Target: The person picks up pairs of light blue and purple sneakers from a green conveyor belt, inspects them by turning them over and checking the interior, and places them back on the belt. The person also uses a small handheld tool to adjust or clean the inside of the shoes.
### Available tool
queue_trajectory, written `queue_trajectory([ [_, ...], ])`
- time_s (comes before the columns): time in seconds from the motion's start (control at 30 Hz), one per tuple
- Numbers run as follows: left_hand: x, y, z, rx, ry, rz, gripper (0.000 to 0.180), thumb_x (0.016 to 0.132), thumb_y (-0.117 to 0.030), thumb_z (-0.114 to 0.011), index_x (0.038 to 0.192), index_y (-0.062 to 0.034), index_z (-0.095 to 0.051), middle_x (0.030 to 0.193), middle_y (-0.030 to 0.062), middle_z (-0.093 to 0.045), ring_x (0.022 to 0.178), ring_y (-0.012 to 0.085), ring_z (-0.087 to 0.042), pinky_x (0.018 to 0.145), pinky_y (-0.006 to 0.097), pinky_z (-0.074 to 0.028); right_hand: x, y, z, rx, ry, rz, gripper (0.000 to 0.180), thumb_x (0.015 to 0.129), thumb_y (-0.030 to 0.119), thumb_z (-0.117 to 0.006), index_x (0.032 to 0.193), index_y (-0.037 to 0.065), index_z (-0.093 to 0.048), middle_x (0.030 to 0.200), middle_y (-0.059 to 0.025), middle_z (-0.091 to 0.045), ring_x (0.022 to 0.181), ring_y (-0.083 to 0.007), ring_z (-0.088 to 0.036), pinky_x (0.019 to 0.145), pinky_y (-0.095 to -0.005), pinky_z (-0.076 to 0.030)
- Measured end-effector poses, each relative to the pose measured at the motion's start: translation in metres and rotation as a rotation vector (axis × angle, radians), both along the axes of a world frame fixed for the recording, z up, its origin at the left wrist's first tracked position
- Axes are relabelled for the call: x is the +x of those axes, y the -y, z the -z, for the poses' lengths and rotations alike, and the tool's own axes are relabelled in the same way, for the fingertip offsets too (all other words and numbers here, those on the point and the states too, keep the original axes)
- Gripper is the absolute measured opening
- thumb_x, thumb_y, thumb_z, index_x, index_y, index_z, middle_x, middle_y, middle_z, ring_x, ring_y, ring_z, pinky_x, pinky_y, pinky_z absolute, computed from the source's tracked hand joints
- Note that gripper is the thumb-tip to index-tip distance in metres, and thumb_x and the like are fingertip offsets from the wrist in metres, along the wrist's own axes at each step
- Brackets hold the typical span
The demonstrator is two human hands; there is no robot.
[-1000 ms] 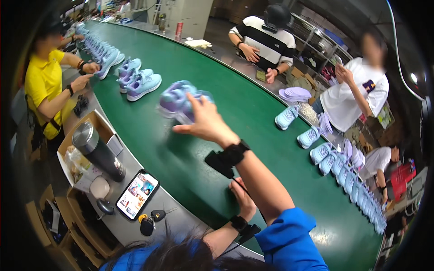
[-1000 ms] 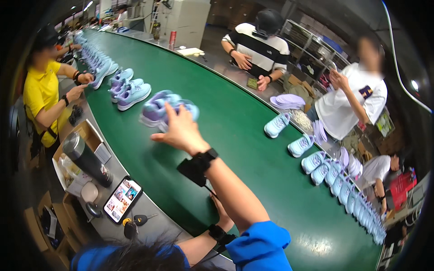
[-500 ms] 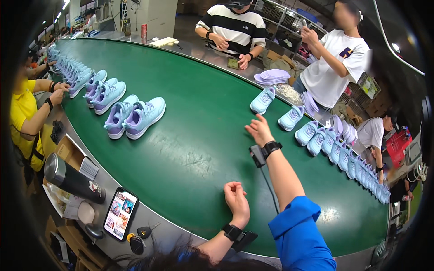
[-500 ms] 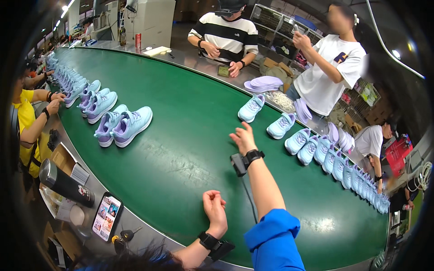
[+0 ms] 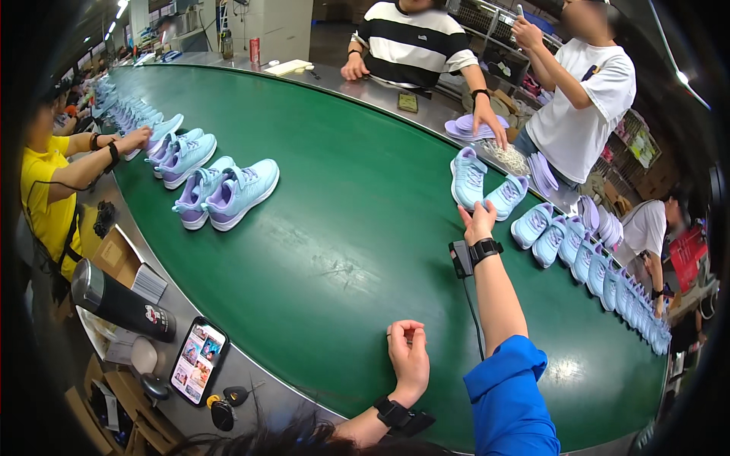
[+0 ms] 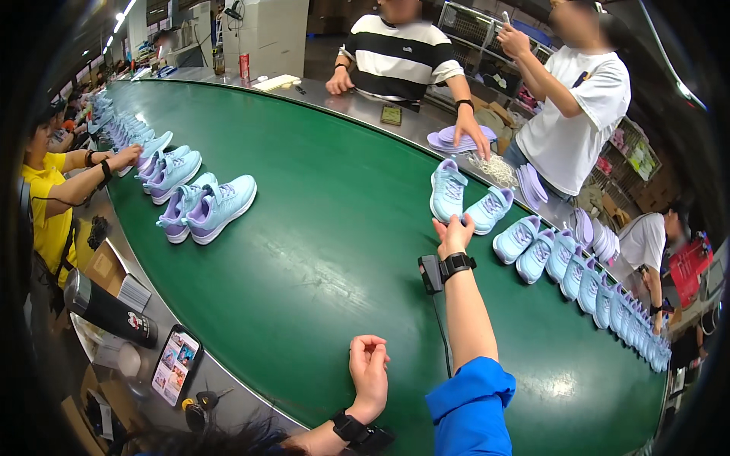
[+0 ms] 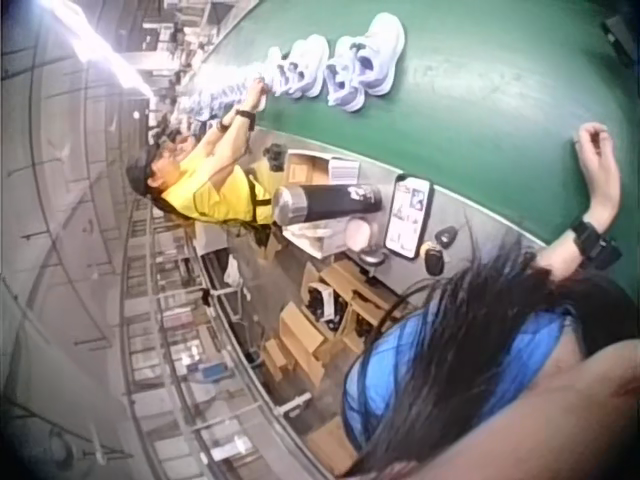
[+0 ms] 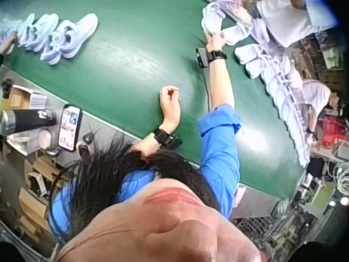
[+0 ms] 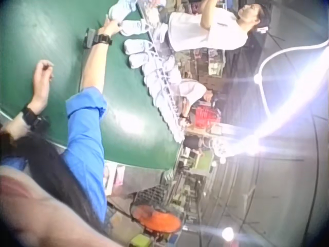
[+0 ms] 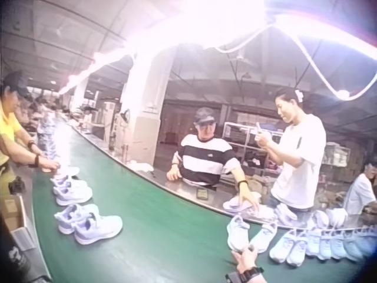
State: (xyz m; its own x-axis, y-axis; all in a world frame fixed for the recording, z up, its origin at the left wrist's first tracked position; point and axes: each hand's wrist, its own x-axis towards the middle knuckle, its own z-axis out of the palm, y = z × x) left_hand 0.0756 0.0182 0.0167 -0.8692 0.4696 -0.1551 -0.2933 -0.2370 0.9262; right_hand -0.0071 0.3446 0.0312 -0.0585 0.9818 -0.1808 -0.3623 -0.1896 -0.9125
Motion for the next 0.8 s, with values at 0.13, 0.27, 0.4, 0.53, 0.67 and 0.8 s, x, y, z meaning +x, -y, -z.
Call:
queue_trajectory([
  [0.13, 0.002, 0.002, 0.002, -0.034, -0.075, 0.019, 0.004, 0.090, -0.006, -0.050, 0.094, -0.0063, -0.051, 0.089, 0.0012, -0.049, 0.068, 0.0059, -0.048, 0.058, 0.020, -0.040, 0.007, -0.014, -0.004, 0.038, 0.189, 0.001, 0.067, 0.077, 0.002, -0.070, 0.130, 0.018, -0.034, 0.118, -0.0196, -0.047, 0.067, -0.0254, -0.062, 0.053, -0.0304, -0.056],
  [0.27, 0.000, 0.003, -0.006, -0.016, 0.018, 0.002, 0.005, 0.086, -0.005, -0.053, 0.090, -0.0037, -0.055, 0.091, 0.0057, -0.049, 0.076, 0.0139, -0.049, 0.069, 0.028, -0.043, 0.014, -0.028, 0.002, 0.011, 0.206, 0.050, 0.061, 0.074, 0.000, -0.071, 0.122, 0.017, -0.037, 0.100, -0.0144, -0.056, 0.056, -0.0190, -0.057, 0.045, -0.0258, -0.052],
  [0.4, -0.002, 0.000, -0.003, 0.021, 0.080, -0.011, 0.004, 0.085, -0.005, -0.053, 0.089, -0.0038, -0.055, 0.091, 0.0058, -0.049, 0.074, 0.0130, -0.049, 0.066, 0.027, -0.043, 0.051, -0.015, 0.004, -0.032, 0.182, -0.159, 0.060, 0.073, -0.005, -0.064, 0.121, 0.017, -0.036, 0.087, -0.0086, -0.056, 0.046, -0.0127, -0.046, 0.045, -0.0311, -0.052],
  [0.53, -0.014, 0.007, -0.003, -0.092, -0.044, -0.160, 0.009, 0.084, -0.007, -0.053, 0.092, -0.0046, -0.053, 0.097, 0.0092, -0.045, 0.088, 0.0208, -0.043, 0.080, 0.034, -0.038, 0.136, 0.086, -0.027, 0.024, 0.463, -0.764, 0.060, 0.077, 0.003, -0.069, 0.128, 0.014, -0.038, 0.100, -0.0094, -0.053, 0.062, -0.0143, -0.057, 0.041, -0.0222, -0.036],
  [0.67, -0.026, 0.015, -0.016, -0.201, -0.177, -0.375, 0.016, 0.085, -0.012, -0.054, 0.099, -0.0050, -0.050, 0.104, 0.0127, -0.042, 0.097, 0.0258, -0.040, 0.089, 0.038, -0.033, 0.253, 0.159, -0.096, 0.134, 0.864, -1.131, 0.062, 0.077, 0.009, -0.074, 0.129, 0.013, -0.043, 0.124, -0.0069, -0.051, 0.083, -0.0095, -0.059, 0.053, -0.0224, -0.051],
  [0.8, -0.024, 0.011, -0.010, -0.029, -0.165, -0.098, 0.026, 0.088, -0.018, -0.055, 0.111, -0.0053, -0.054, 0.114, 0.0137, -0.049, 0.110, 0.0261, -0.044, 0.094, 0.038, -0.035, 0.344, 0.205, -0.085, 0.283, 0.986, -0.612, 0.055, 0.079, 0.010, -0.072, 0.127, 0.008, -0.045, 0.122, -0.0130, -0.052, 0.081, -0.0172, -0.064, 0.049, -0.0275, -0.055],
])
